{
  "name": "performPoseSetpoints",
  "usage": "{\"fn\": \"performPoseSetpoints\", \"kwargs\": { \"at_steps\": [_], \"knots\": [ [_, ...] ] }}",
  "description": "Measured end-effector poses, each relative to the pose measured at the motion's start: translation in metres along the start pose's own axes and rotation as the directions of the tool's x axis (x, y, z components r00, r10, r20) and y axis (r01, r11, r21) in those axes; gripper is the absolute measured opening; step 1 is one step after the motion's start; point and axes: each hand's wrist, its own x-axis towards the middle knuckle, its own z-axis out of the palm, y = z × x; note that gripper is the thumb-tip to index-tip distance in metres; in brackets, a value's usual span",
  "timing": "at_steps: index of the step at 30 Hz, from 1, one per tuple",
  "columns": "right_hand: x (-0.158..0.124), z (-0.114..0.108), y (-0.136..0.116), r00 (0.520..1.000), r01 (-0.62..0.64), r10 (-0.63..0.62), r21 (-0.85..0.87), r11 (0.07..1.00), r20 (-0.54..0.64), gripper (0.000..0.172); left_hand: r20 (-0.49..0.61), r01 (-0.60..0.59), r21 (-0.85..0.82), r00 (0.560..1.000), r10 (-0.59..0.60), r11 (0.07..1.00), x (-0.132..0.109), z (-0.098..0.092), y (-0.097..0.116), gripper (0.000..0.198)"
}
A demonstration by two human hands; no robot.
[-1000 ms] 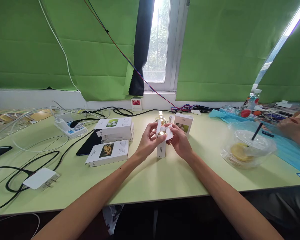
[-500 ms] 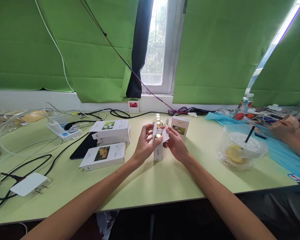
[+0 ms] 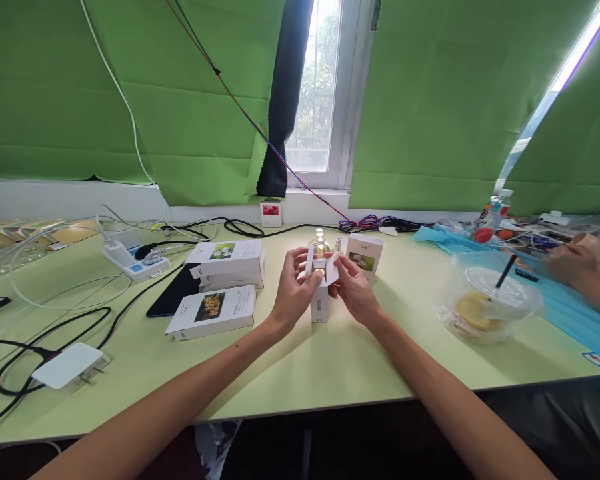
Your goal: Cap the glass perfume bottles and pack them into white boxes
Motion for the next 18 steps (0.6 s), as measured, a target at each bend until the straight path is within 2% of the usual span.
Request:
{"fn": "performPoseSetpoints", "kwargs": {
  "at_steps": [6, 13, 18],
  "knots": [
    [-0.0014, -0.0014, 0.0028, 1.000, 0.021, -0.020, -0.048, 0.999, 0.016, 0.045, 0.007, -0.016, 0.010, 1.000, 0.016, 1.000, -0.0003, -0.0051, -0.0020, 0.040],
    [-0.0036, 0.0008, -0.0006, 1.000, 0.013, -0.013, -0.060, 0.998, -0.001, 0.044, -0.074, -0.071, -0.040, 0.995, 0.068, 0.997, 0.0029, -0.0047, -0.0054, 0.040],
    [-0.0055, 0.0034, -0.0049, 0.999, 0.023, -0.025, -0.068, 0.997, -0.022, 0.041, -0.038, -0.045, -0.028, 0.998, 0.044, 0.999, 0.0024, -0.0070, -0.0010, 0.041]
  ]
}}
